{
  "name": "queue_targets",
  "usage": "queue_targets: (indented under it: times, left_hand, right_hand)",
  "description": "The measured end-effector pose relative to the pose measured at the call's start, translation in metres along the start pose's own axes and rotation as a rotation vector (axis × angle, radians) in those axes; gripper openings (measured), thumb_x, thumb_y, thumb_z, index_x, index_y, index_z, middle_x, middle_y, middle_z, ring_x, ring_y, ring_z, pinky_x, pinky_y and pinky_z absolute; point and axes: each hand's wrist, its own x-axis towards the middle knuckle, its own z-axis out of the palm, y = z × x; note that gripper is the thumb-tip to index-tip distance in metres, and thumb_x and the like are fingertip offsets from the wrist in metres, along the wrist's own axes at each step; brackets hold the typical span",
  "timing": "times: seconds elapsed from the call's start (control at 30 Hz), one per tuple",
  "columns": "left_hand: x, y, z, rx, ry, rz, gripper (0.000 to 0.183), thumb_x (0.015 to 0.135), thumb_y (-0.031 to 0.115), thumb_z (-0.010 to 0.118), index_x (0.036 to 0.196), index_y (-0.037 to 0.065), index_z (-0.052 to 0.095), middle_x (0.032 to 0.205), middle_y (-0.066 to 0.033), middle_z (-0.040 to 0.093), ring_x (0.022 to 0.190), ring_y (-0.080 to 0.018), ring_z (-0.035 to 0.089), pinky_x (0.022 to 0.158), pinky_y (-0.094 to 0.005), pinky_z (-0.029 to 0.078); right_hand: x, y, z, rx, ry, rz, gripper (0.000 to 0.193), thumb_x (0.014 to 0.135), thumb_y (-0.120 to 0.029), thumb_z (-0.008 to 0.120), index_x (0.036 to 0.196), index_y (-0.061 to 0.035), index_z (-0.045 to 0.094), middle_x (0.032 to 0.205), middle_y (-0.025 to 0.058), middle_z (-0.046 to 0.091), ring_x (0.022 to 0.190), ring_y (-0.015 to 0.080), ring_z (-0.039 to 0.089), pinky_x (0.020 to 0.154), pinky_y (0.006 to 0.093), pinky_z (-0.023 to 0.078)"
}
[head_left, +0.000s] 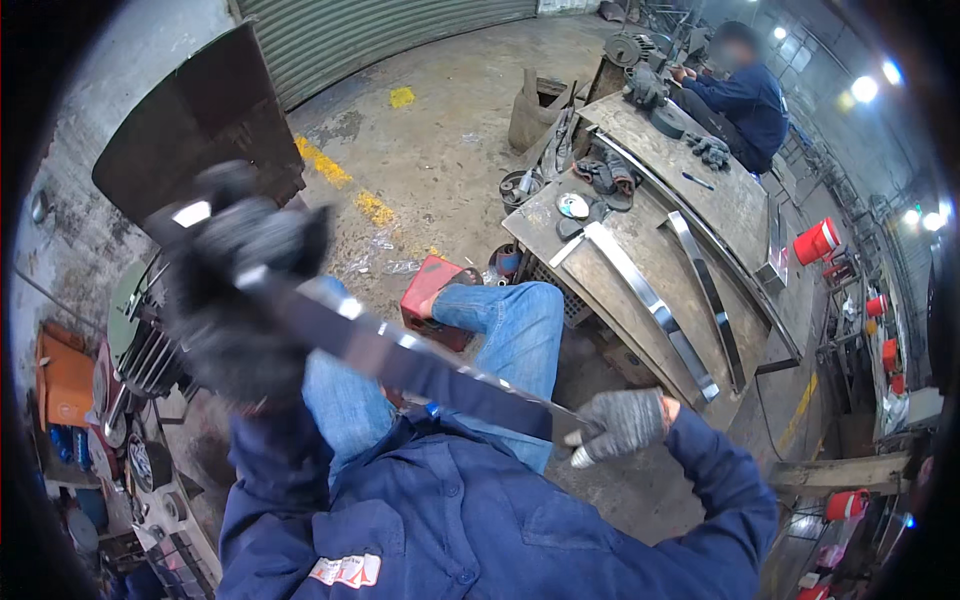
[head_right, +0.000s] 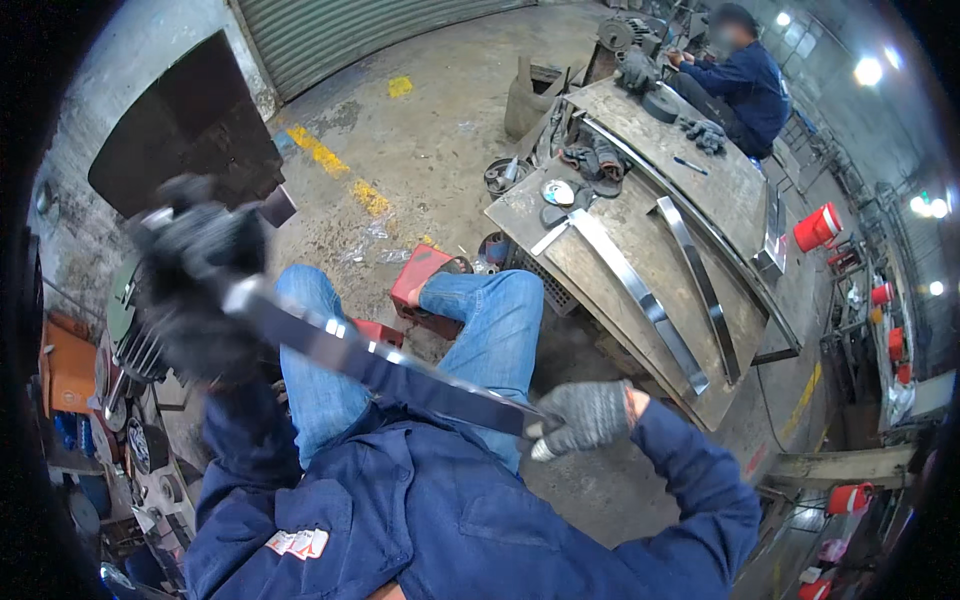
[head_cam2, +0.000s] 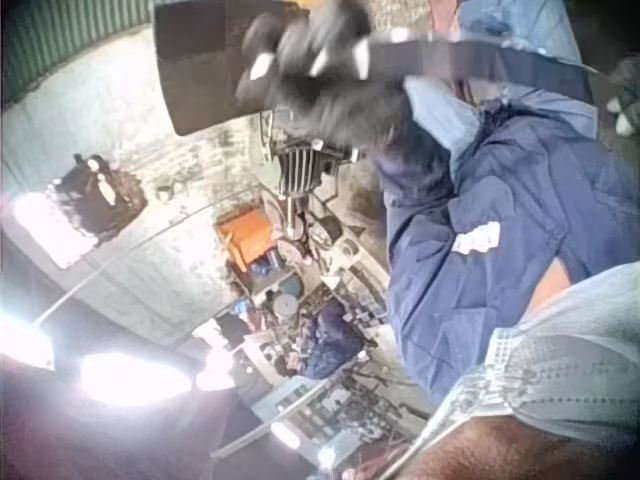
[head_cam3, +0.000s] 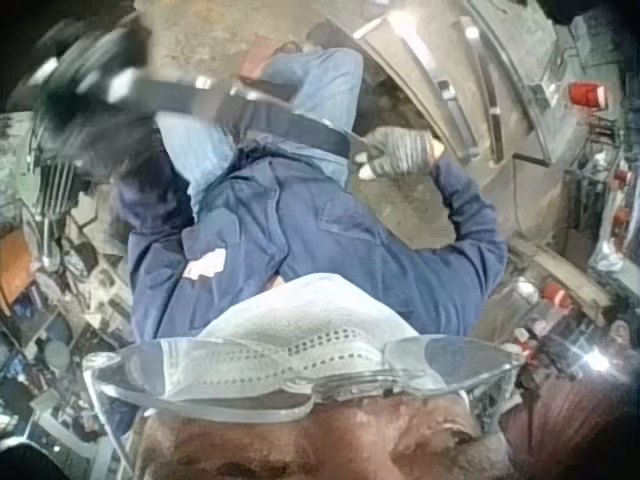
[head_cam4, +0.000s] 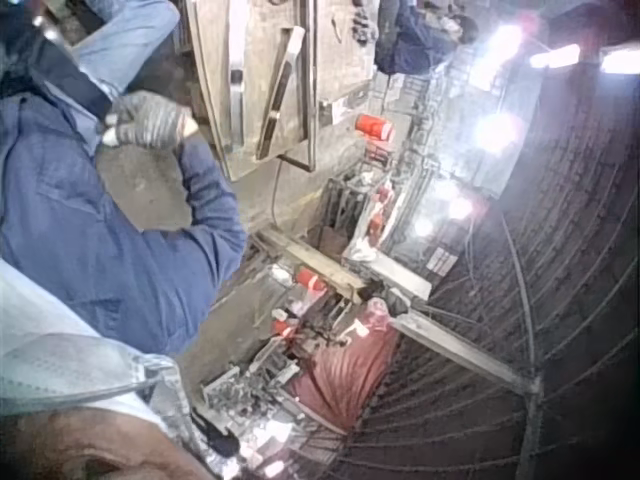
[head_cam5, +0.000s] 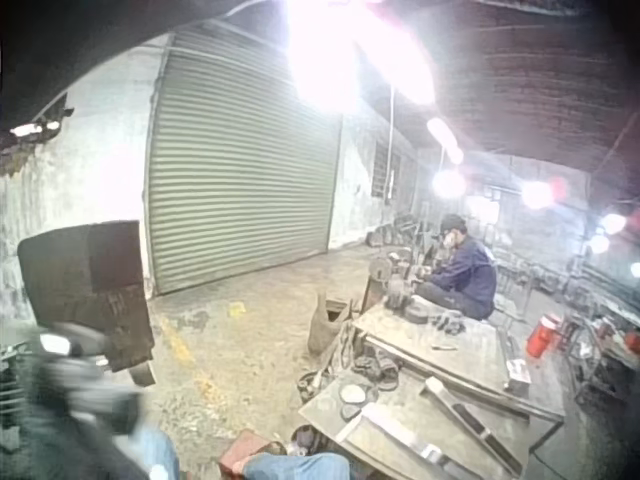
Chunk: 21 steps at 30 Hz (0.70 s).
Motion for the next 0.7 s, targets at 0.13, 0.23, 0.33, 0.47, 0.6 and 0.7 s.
queue_targets:
  times: [0.13,0.23,0.33,0.47,0.6,0.7]
  left_hand:
    - [0.015,-0.048,-0.088,0.161,0.454,-0.069,0.056,0.100,0.052,0.062,0.121,0.001,0.057,0.081,-0.0035,0.059,0.079,-0.0234,0.061,0.108,-0.0574,0.045]
    - [0.005,-0.056,-0.185,-0.163,0.516,-0.189,0.071,0.093,0.062,0.065,0.124,-0.002,0.057,0.084,-0.0068,0.062,0.084,-0.0256,0.062,0.112,-0.0576,0.042]
    - [-0.007,-0.054,-0.251,-0.135,0.702,-0.147,0.102,0.090,0.089,0.028,0.114,-0.004,0.063,0.093,-0.0141,0.065,0.090,-0.0344,0.063,0.104,-0.0559,0.048]
    - [-0.005,-0.035,-0.286,-0.273,0.838,-0.068,0.118,0.081,0.097,0.025,0.132,-0.005,0.055,0.122,-0.0301,0.065,0.114,-0.0528,0.060,0.108,-0.0684,0.043]
    - [-0.001,0.012,-0.324,-0.363,0.758,-0.012,0.128,0.080,0.098,0.032,0.151,-0.009,0.032,0.145,-0.0357,0.049,0.133,-0.0587,0.046,0.114,-0.0731,0.032]
    - [-0.008,0.043,-0.356,-0.485,0.717,-0.017,0.132,0.078,0.097,0.035,0.154,-0.010,0.027,0.154,-0.0374,0.037,0.141,-0.0592,0.036,0.117,-0.0729,0.027]
  right_hand:
    - [-0.012,0.015,0.020,0.223,0.012,0.134,0.036,0.088,-0.038,0.082,0.090,-0.0023,0.075,0.075,0.0022,0.072,0.066,0.0116,0.062,0.063,0.0310,0.049]
    - [-0.001,0.041,0.025,0.386,-0.089,0.141,0.032,0.090,-0.029,0.082,0.108,-0.0042,0.073,0.086,0.0049,0.077,0.075,0.0117,0.070,0.066,0.0293,0.055]
    - [-0.002,0.004,0.014,0.813,-0.116,0.103,0.047,0.089,-0.026,0.080,0.125,-0.0006,0.062,0.089,0.0115,0.075,0.078,0.0206,0.072,0.066,0.0316,0.056]
    - [0.017,-0.029,-0.009,0.927,-0.167,0.131,0.055,0.084,-0.027,0.083,0.127,0.0000,0.062,0.095,0.0118,0.074,0.087,0.0210,0.072,0.073,0.0318,0.056]
    - [0.043,-0.072,-0.014,0.832,0.028,0.091,0.057,0.081,-0.029,0.085,0.125,0.0001,0.064,0.100,0.0103,0.074,0.091,0.0189,0.071,0.076,0.0310,0.057]
    - [0.056,-0.100,-0.023,0.862,0.046,0.106,0.048,0.083,-0.027,0.083,0.121,-0.0009,0.067,0.100,0.0105,0.074,0.091,0.0183,0.071,0.078,0.0311,0.058]
